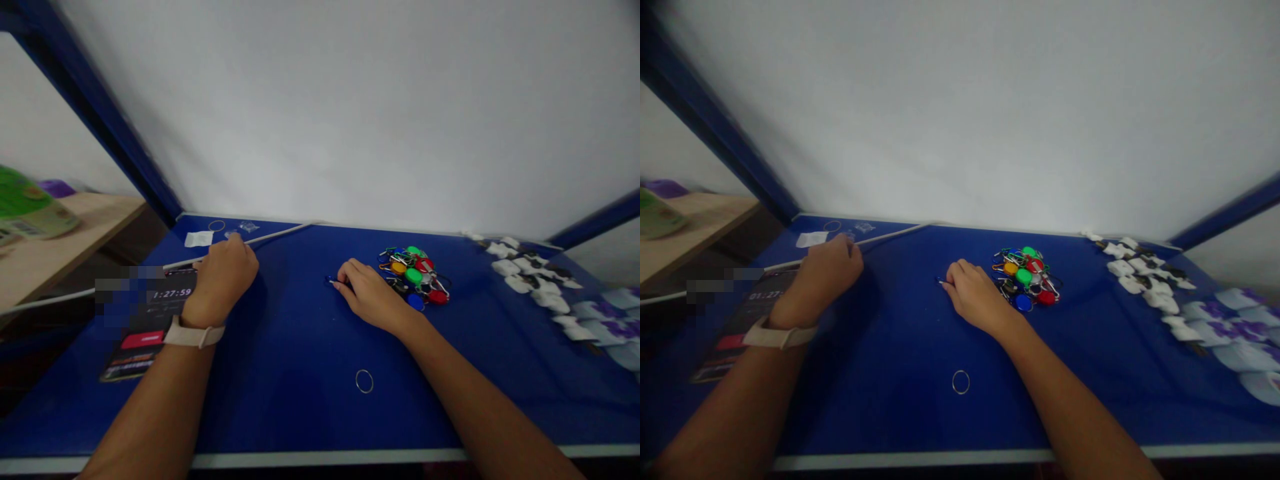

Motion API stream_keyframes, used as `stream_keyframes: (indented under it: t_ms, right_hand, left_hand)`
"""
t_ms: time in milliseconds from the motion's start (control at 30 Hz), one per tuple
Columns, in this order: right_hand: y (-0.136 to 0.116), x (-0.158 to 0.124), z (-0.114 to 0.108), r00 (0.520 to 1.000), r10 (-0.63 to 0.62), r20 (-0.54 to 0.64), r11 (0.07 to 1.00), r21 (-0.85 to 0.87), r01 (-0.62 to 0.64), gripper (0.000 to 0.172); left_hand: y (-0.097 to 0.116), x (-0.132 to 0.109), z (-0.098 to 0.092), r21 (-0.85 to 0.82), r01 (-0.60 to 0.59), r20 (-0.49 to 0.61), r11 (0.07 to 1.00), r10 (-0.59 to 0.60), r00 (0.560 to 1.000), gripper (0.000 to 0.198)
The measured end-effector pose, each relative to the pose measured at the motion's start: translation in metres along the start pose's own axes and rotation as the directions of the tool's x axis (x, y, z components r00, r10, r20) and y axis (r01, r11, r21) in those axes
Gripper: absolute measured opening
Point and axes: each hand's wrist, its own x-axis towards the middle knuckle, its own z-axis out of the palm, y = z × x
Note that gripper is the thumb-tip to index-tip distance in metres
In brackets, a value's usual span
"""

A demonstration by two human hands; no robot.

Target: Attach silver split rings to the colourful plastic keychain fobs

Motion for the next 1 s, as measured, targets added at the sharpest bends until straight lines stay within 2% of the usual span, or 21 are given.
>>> stream_keyframes:
  t_ms: [100, 200, 300, 367, 433, 533, 667, 767, 900, 1000]
  right_hand:
    - [-0.001, 0.001, -0.001, 1.0, 0.005, 0.005, 1.0, -0.007, -0.005, 0.01]
    - [-0.003, 0.001, -0.001, 1.0, 0.015, 0.012, 1.0, -0.009, -0.015, 0.01]
    - [-0.003, 0.001, -0.002, 1.0, 0.025, 0.016, 1.0, -0.007, -0.025, 0.009]
    - [-0.003, 0.001, -0.002, 0.999, 0.035, 0.008, 0.999, 0.008, -0.035, 0.008]
    - [-0.002, 0.001, -0.002, 0.998, 0.059, -0.024, 0.997, 0.047, -0.058, 0.008]
    - [-0.001, 0.001, -0.002, 0.989, 0.12, -0.084, 0.981, 0.162, -0.106, 0.007]
    - [-0.001, 0.003, 0.003, 0.981, 0.157, -0.116, 0.91, 0.403, -0.098, 0.004]
    - [-0.001, 0.003, 0.008, 0.973, 0.183, -0.14, 0.842, 0.533, -0.082, 0.011]
    - [-0.001, 0.004, 0.011, 0.954, 0.235, -0.187, 0.783, 0.618, -0.072, 0.02]
    - [-0.001, 0.003, 0.012, 0.952, 0.249, -0.178, 0.761, 0.644, -0.079, 0.022]
  left_hand:
    - [0.004, 0.0, 0.001, -0.024, -0.073, -0.055, 0.997, 0.072, 0.996, 0.031]
    - [0.012, -0.003, 0.004, -0.097, -0.226, -0.14, 0.969, 0.212, 0.967, 0.028]
    - [0.021, -0.007, 0.007, -0.247, -0.415, -0.181, 0.876, 0.379, 0.908, 0.025]
    - [0.026, -0.01, 0.009, -0.39, -0.462, -0.173, 0.797, 0.429, 0.886, 0.023]
    - [0.03, -0.012, 0.014, -0.537, -0.434, -0.128, 0.724, 0.439, 0.889, 0.021]
    - [0.032, -0.014, 0.021, -0.73, -0.33, -0.027, 0.599, 0.458, 0.889, 0.019]
    - [0.036, -0.015, 0.027, -0.894, -0.167, 0.086, 0.416, 0.524, 0.847, 0.019]
    - [0.039, -0.015, 0.028, -0.947, -0.037, 0.155, 0.319, 0.556, 0.817, 0.022]
    - [0.042, -0.017, 0.029, -0.957, 0.083, 0.235, 0.277, 0.579, 0.781, 0.027]
    - [0.045, -0.02, 0.028, -0.95, 0.092, 0.267, 0.3, 0.622, 0.736, 0.026]
